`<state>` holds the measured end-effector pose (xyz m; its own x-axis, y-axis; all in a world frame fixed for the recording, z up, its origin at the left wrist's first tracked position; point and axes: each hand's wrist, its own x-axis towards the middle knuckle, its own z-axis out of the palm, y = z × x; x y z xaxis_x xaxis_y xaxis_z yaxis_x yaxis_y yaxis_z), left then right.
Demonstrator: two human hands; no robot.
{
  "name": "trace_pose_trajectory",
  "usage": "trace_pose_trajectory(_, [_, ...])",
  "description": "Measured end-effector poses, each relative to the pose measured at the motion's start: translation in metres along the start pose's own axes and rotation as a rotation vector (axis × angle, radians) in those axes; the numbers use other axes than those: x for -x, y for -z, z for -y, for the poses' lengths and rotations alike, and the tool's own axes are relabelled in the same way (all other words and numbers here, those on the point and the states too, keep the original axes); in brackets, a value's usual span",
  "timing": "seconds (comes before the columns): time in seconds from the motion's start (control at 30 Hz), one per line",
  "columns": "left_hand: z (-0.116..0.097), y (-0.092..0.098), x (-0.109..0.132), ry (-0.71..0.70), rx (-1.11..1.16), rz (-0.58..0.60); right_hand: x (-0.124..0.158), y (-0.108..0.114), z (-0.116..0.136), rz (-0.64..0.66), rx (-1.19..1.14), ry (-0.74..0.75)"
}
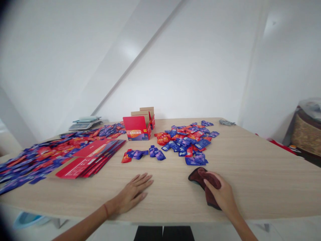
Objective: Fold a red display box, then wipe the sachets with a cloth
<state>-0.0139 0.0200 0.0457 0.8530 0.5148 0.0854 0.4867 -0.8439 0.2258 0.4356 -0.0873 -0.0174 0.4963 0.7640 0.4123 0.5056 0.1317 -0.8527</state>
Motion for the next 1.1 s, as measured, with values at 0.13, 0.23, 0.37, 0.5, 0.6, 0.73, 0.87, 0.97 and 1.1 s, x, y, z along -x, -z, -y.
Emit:
trace_pose_trajectory(0.13, [-0.001,0.0,-0.001,-0.025,0.006,-0.033,0.001,0.0,-0.001,0.007,-0.004,-0.017])
trace_pose_trajectory(0.23, [0.0,0.0,-0.001,-0.031,0.006,-0.049,0.0,0.0,-0.004,0.012,-0.007,-0.026])
trace_pose_trajectory(0.37, [0.0,-0.001,-0.001,-0.028,0.006,-0.039,-0.001,0.0,-0.008,0.017,-0.003,-0.034])
trace_pose_trajectory(0.5, [0.001,-0.001,-0.001,-0.019,0.0,-0.039,-0.001,0.0,-0.009,0.014,-0.007,-0.018])
trace_pose_trajectory(0.6, [0.001,-0.002,-0.001,-0.01,0.002,-0.028,-0.001,0.0,-0.008,0.018,0.008,-0.013])
trace_pose_trajectory(0.73, [0.001,-0.001,-0.001,-0.017,0.01,-0.029,0.0,0.0,-0.008,0.018,0.018,-0.014])
trace_pose_trajectory(0.87, [-0.001,0.001,-0.001,-0.006,0.006,-0.015,-0.001,0.0,-0.011,0.028,0.019,-0.005])
trace_pose_trajectory(0.97, [-0.002,0.002,-0.001,-0.009,0.012,-0.021,-0.001,0.001,-0.011,0.027,0.021,-0.011])
trace_pose_trajectory(1.1, [-0.001,0.001,-0.001,-0.03,0.02,-0.044,-0.001,0.001,-0.006,0.024,0.012,-0.01])
